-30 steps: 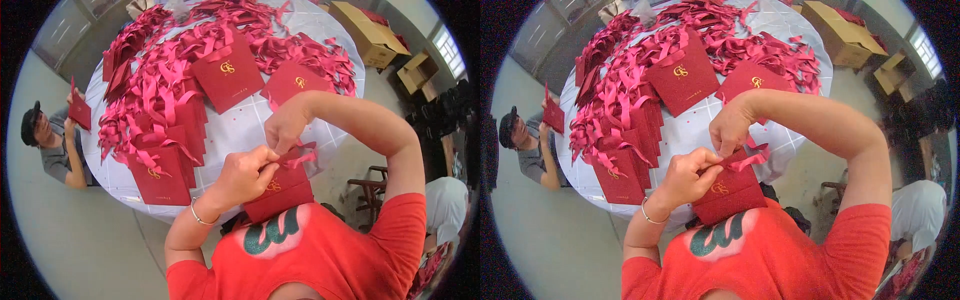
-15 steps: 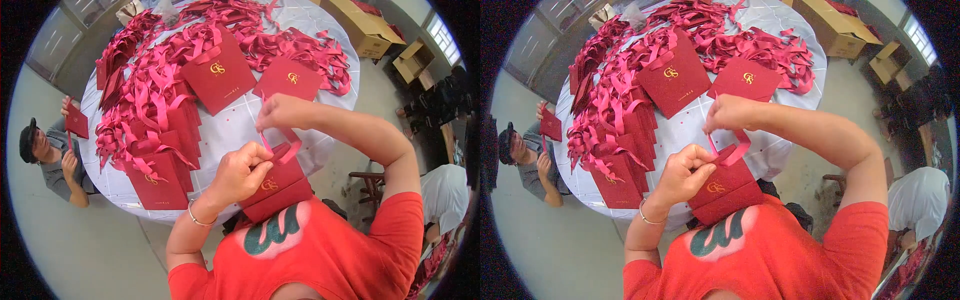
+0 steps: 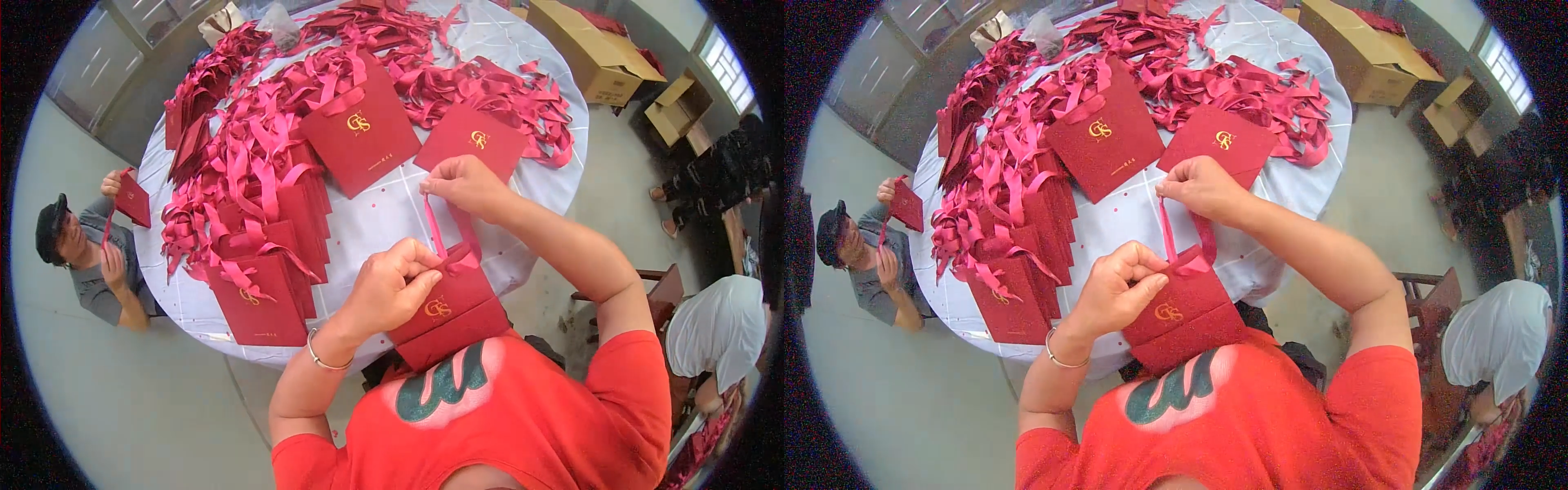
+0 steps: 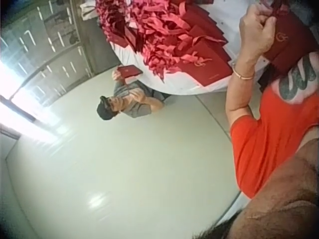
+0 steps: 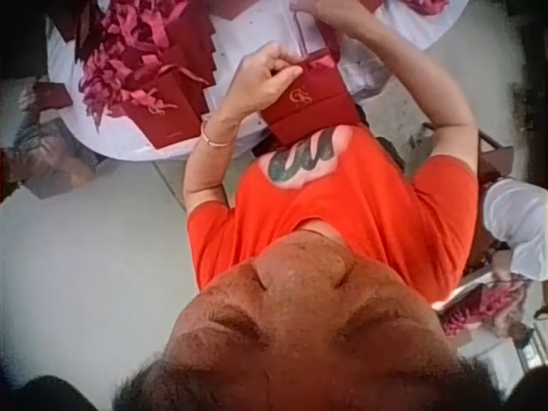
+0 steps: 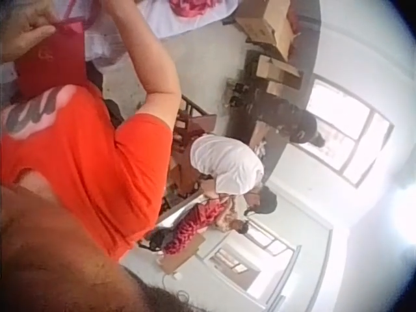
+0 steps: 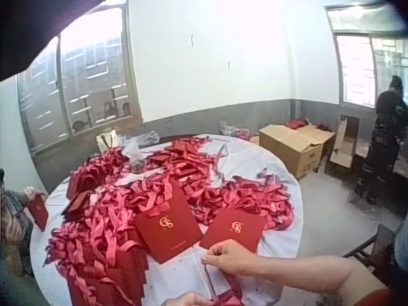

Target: The person assembles gift bags by hand, threading ribbon handles through the bag openings and folding the bags on a table.

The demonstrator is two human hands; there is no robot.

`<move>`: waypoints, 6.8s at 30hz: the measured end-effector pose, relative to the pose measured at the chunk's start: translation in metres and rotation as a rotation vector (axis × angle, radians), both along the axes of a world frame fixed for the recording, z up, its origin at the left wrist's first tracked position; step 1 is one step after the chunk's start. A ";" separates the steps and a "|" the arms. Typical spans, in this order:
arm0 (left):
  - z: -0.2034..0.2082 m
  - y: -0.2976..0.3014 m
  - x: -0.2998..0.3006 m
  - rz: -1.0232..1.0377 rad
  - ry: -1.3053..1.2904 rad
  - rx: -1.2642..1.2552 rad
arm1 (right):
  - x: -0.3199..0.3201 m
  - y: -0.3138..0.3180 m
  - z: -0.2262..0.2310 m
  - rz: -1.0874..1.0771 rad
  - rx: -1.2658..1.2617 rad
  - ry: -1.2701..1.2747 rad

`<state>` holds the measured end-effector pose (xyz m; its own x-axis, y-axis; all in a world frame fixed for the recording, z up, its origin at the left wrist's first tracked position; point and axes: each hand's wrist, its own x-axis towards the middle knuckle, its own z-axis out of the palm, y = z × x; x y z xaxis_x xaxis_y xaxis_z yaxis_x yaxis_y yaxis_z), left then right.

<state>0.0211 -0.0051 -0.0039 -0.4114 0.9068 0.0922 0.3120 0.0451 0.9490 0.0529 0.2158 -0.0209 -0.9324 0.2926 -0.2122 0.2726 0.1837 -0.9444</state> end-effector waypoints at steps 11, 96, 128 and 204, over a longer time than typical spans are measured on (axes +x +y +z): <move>-0.010 0.003 -0.004 0.119 0.154 -0.158 | 0.039 0.002 0.026 -0.066 0.844 -0.053; -0.003 -0.007 -0.027 -0.186 -0.690 -0.302 | 0.088 -0.035 -0.004 -0.065 0.092 0.234; 0.007 -0.013 -0.025 -0.123 -0.424 -0.273 | 0.092 -0.088 0.029 0.163 0.938 0.713; 0.001 -0.012 -0.015 -0.135 -0.229 -0.249 | -0.012 -0.021 0.016 0.342 0.339 0.109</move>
